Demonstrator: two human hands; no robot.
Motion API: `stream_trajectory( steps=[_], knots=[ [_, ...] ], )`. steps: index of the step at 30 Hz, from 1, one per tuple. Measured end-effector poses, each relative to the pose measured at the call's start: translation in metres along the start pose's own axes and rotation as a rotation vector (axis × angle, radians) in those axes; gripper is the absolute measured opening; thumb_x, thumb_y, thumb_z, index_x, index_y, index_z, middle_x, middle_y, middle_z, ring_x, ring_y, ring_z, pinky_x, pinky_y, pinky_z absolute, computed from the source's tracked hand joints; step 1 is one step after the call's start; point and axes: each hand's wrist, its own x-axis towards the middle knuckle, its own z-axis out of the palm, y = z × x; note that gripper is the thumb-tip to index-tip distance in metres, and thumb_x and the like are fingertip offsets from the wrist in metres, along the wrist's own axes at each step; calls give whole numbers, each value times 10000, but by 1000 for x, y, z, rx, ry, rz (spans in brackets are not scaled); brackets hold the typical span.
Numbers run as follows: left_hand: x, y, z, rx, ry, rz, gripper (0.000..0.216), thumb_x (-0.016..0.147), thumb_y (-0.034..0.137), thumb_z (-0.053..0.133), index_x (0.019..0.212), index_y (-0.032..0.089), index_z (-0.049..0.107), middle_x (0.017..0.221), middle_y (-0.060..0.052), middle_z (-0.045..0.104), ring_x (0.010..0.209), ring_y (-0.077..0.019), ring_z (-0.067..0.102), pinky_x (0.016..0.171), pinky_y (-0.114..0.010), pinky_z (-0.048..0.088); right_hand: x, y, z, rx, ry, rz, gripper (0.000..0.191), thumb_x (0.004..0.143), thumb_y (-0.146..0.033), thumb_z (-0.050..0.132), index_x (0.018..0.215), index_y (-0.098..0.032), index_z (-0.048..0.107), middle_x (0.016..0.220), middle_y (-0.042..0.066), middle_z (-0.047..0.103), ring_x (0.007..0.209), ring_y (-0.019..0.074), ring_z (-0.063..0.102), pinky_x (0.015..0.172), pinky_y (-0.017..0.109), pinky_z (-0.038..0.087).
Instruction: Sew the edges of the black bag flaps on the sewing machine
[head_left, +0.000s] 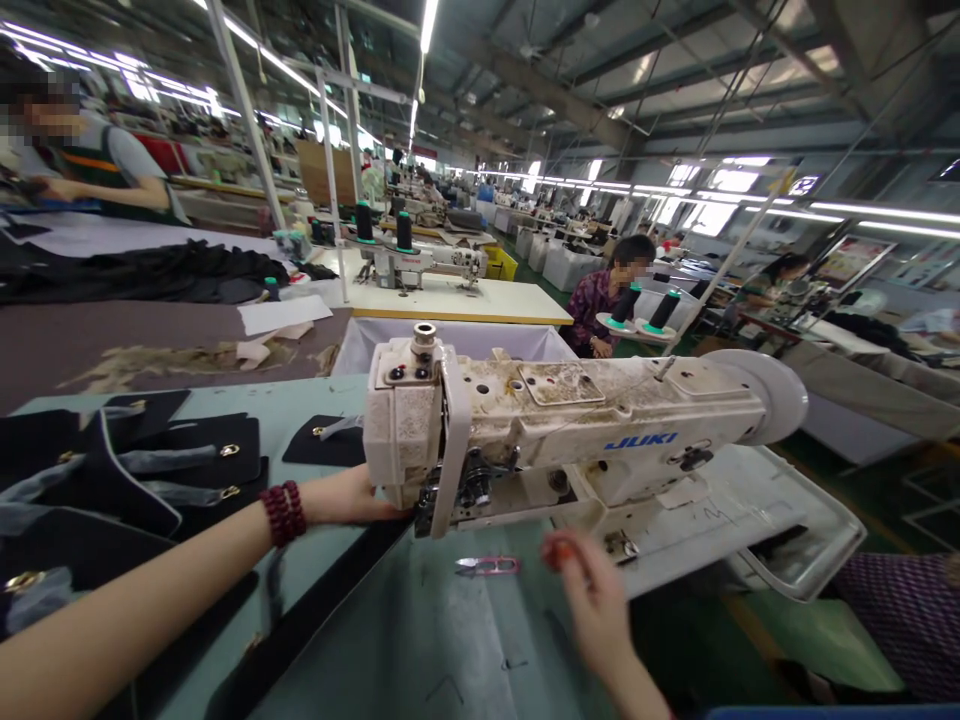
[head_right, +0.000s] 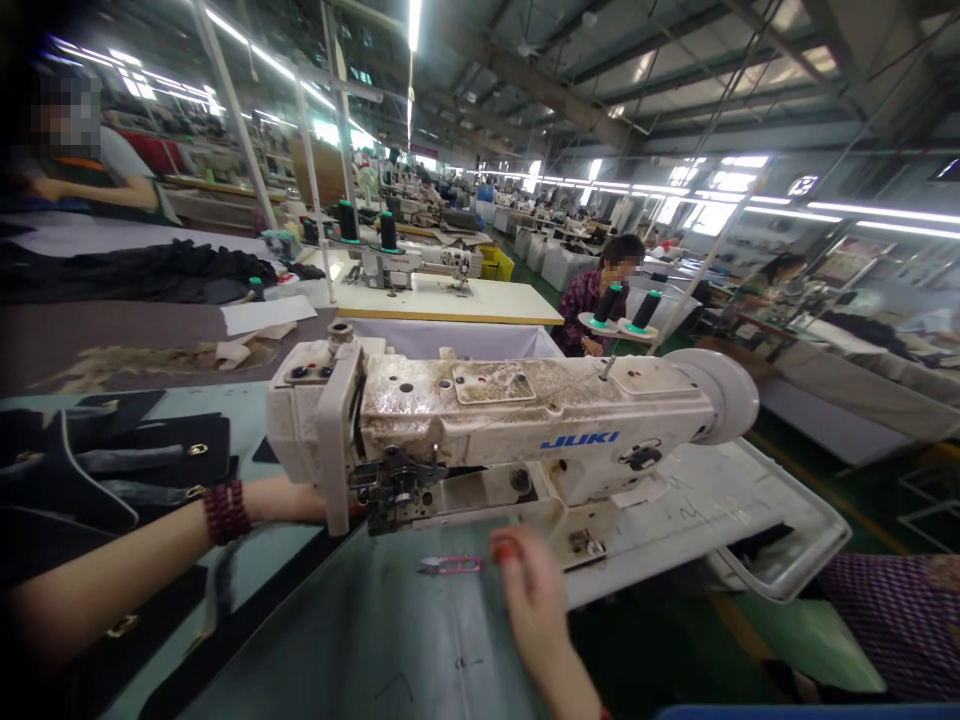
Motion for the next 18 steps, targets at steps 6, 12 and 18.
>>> stream_trajectory(
  steps=[6,12,18],
  knots=[
    [-2,-9,8,-60,-121,23,373,701,323,710,1015,124,742,1053,-32,750,1057,-298,619,978,-328,453,-18,-11,146,212,-368,189,447,919,-589,390,899,-235,662,770,43,625,654,189,585,547,290,434],
    [1,-33,20,-229,-174,-27,346,714,429,679,904,157,775,894,-38,770,978,-300,657,890,-370,515,2,-33,176,127,-220,285,584,874,-676,352,591,-168,401,572,10,372,574,106,352,539,224,244],
    [5,-50,27,-337,-129,-30,314,682,471,722,777,177,782,828,-49,765,921,-292,664,924,-403,498,3,-34,176,117,-224,271,547,867,-635,351,593,-162,369,578,2,336,583,90,285,555,229,194]
  ],
)
